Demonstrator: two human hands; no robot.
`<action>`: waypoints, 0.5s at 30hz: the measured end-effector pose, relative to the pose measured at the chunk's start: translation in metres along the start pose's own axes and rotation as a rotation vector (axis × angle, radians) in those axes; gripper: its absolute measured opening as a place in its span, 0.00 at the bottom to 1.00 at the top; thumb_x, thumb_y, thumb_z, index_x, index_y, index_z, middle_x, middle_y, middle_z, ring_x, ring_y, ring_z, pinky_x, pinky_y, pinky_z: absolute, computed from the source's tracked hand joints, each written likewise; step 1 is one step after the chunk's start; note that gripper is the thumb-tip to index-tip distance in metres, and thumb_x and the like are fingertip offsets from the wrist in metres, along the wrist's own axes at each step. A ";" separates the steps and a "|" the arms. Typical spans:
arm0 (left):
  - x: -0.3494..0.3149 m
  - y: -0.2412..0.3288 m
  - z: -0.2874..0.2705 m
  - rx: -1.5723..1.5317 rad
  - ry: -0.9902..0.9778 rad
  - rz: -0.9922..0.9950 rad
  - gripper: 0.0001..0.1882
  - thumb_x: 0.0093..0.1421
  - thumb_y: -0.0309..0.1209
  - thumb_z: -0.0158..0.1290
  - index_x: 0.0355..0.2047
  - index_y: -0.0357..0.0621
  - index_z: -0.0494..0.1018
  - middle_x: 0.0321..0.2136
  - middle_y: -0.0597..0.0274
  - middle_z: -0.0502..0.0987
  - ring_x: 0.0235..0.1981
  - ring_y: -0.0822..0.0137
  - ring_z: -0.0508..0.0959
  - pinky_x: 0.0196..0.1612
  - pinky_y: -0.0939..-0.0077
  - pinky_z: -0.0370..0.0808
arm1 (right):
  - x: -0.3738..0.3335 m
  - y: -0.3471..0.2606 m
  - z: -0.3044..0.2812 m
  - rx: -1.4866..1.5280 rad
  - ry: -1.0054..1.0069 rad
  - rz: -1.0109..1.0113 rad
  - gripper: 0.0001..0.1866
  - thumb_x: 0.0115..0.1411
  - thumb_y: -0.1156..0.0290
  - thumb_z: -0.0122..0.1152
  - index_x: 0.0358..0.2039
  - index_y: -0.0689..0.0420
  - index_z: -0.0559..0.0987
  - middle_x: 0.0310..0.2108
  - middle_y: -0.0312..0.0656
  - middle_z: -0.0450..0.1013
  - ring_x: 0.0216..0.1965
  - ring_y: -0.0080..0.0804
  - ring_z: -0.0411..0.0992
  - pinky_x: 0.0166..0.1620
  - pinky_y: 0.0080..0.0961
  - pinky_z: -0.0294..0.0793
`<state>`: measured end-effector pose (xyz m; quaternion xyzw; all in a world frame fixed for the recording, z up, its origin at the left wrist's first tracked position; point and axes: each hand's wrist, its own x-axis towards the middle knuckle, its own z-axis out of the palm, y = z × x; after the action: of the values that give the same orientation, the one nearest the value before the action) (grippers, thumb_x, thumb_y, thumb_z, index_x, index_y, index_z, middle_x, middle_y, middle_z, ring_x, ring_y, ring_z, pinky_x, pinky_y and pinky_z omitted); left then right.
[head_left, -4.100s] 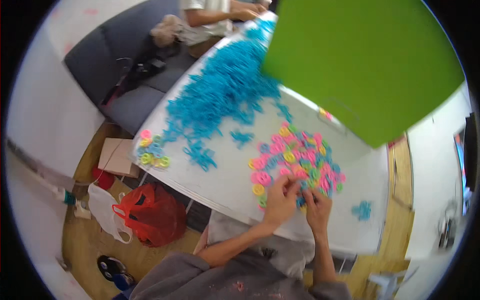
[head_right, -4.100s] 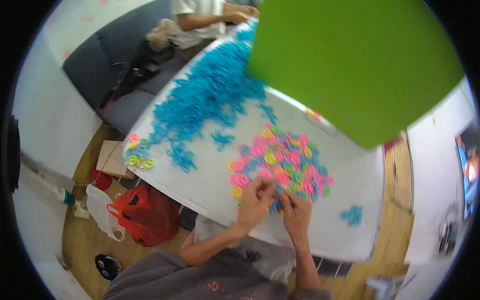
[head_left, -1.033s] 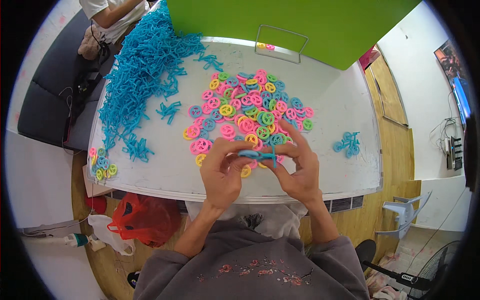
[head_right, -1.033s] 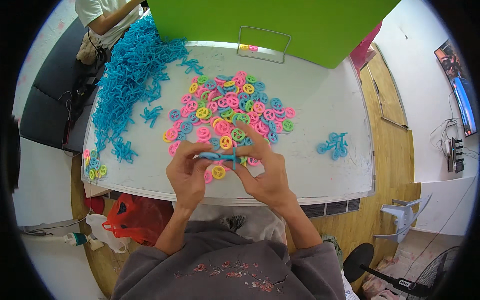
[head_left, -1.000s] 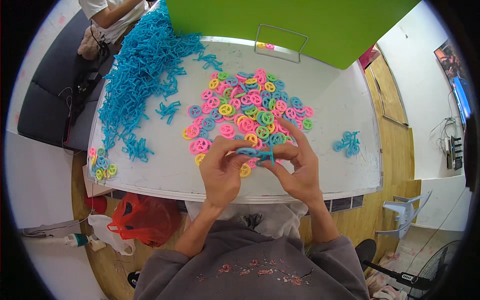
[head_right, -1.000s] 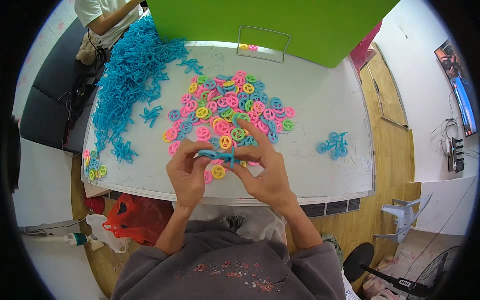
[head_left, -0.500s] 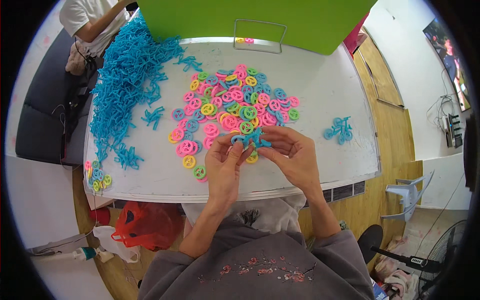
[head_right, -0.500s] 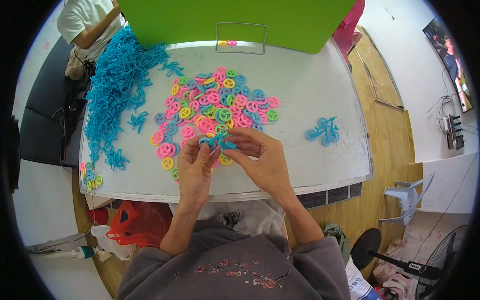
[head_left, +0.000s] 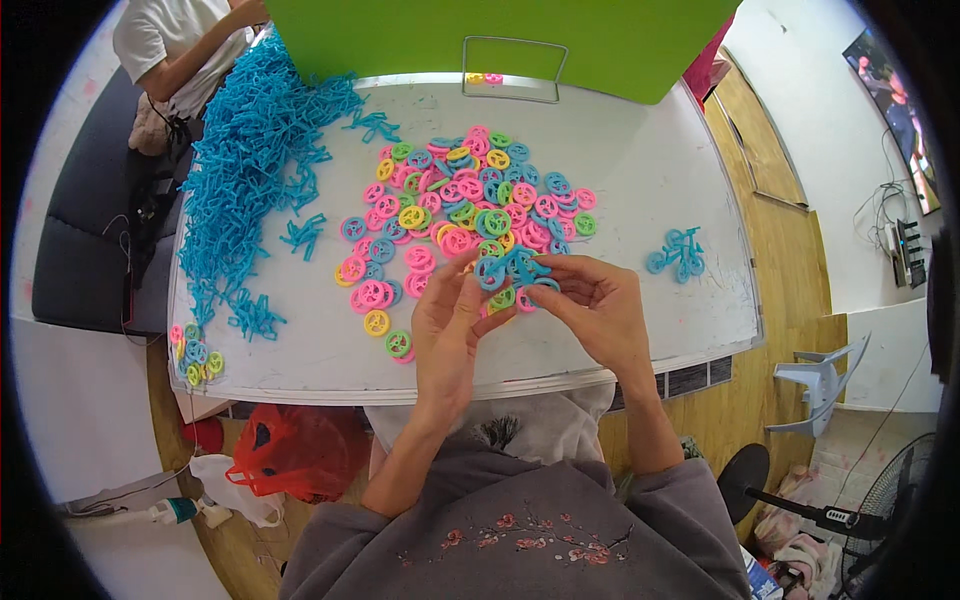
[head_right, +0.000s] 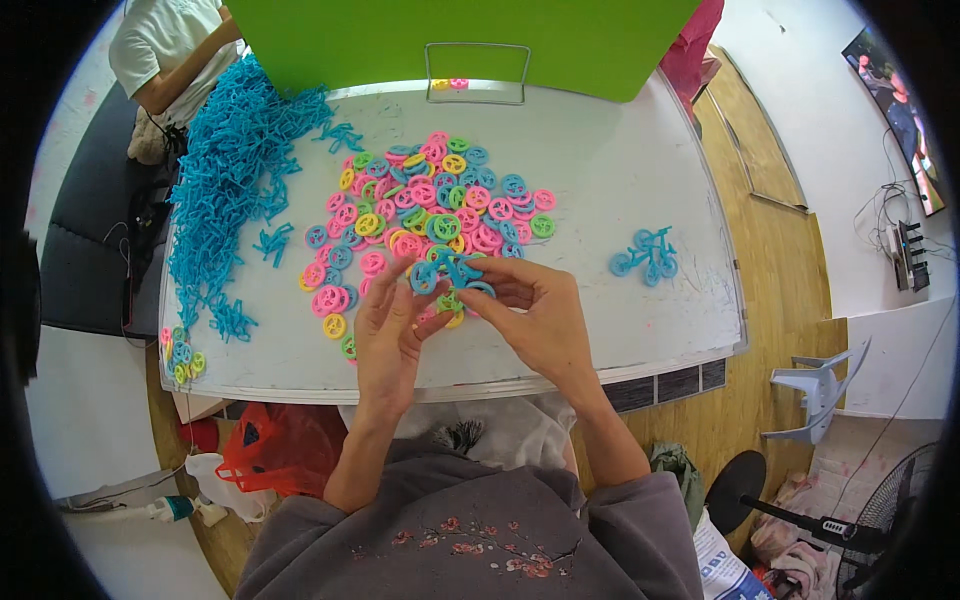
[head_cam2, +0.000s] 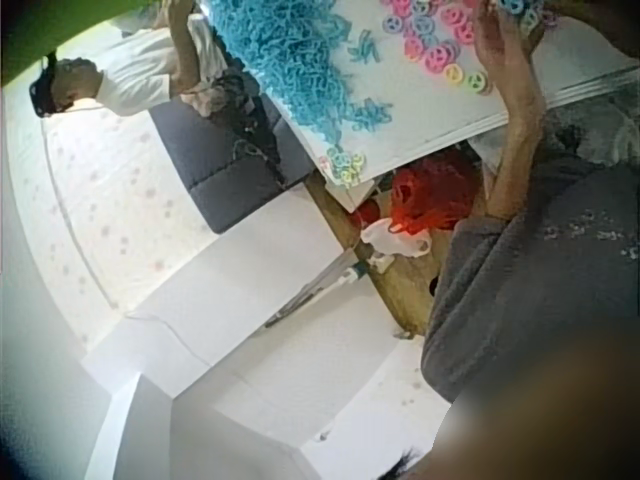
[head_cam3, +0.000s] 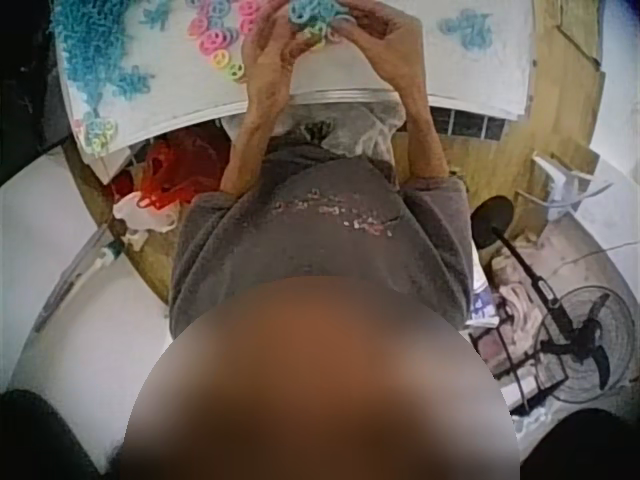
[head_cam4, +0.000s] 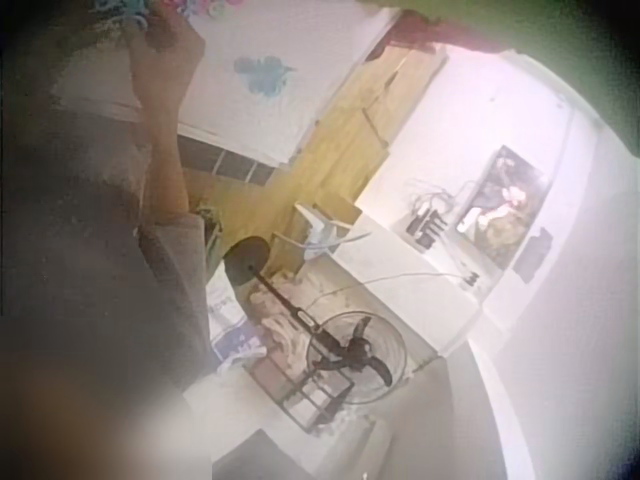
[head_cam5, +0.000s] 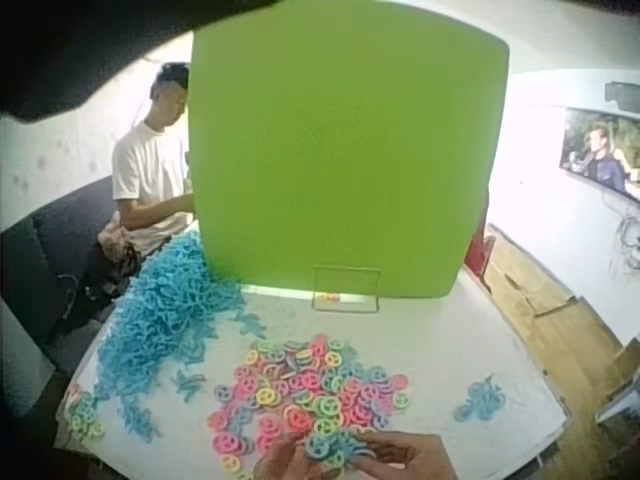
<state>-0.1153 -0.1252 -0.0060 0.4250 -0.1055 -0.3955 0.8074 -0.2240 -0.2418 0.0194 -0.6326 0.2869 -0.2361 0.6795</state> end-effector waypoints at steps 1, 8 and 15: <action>0.000 0.001 0.002 0.109 0.011 0.084 0.19 0.64 0.30 0.49 0.53 0.35 0.65 0.43 0.58 0.74 0.46 0.65 0.76 0.42 0.76 0.79 | 0.000 -0.001 0.000 -0.037 -0.019 -0.006 0.19 0.52 0.81 0.64 0.46 0.65 0.76 0.36 0.44 0.77 0.36 0.23 0.75 0.41 0.18 0.76; 0.004 -0.002 -0.008 0.544 -0.088 0.235 0.13 0.65 0.29 0.47 0.45 0.34 0.73 0.39 0.59 0.73 0.38 0.70 0.77 0.34 0.78 0.79 | 0.002 -0.001 -0.004 0.012 -0.036 -0.036 0.15 0.57 0.78 0.61 0.46 0.64 0.77 0.36 0.41 0.77 0.35 0.20 0.74 0.40 0.17 0.74; 0.002 -0.001 0.000 0.389 -0.101 0.111 0.15 0.68 0.34 0.41 0.46 0.34 0.70 0.32 0.59 0.76 0.33 0.69 0.80 0.33 0.76 0.80 | 0.003 0.009 -0.008 0.007 0.003 -0.020 0.14 0.59 0.76 0.58 0.46 0.64 0.77 0.37 0.41 0.77 0.35 0.20 0.73 0.40 0.16 0.74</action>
<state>-0.1145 -0.1272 -0.0074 0.5461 -0.2436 -0.3435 0.7242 -0.2279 -0.2484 0.0098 -0.6326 0.2806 -0.2449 0.6790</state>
